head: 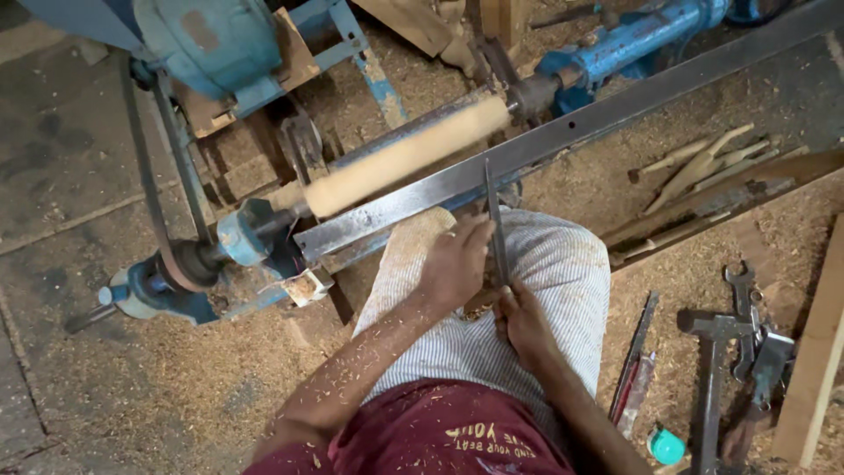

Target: The person operates a wood lathe to shape a cylindrical wooden piece. They use a chisel to shave and smooth the rotating wood, creating wood shavings. The person maintains a steady hand and adjusts the tool position as needed.

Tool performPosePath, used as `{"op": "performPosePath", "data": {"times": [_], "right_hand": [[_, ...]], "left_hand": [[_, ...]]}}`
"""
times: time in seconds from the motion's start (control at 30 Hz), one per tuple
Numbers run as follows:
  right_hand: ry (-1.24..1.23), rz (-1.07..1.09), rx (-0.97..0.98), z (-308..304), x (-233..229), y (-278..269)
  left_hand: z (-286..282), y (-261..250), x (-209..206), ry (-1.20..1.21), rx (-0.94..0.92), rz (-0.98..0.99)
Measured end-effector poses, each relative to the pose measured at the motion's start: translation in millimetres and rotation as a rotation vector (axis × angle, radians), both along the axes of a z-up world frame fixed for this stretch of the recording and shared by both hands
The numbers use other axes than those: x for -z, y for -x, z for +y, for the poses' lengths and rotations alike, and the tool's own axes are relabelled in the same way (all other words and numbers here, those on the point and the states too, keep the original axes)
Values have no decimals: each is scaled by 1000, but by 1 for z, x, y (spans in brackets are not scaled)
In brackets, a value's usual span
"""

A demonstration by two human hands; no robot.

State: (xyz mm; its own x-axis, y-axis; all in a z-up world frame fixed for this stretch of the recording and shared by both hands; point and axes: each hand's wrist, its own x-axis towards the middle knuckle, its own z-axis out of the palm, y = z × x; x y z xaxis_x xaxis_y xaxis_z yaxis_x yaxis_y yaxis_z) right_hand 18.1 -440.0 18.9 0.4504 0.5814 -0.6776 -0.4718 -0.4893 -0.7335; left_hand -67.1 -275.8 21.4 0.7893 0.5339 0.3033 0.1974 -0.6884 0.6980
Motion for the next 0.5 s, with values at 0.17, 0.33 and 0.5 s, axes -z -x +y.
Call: {"op": "performPosePath", "data": {"times": [0.17,0.33,0.5], "right_hand": [[-24,54,-118,1,17,-9],[88,-18,-236,18,11,7],[57,-14,-255,45,-24,39]], "left_hand": [[43,-10,15,-513,273,172],[73,0,52,-649,342,331],[86,41,60,-735,252,365]]}}
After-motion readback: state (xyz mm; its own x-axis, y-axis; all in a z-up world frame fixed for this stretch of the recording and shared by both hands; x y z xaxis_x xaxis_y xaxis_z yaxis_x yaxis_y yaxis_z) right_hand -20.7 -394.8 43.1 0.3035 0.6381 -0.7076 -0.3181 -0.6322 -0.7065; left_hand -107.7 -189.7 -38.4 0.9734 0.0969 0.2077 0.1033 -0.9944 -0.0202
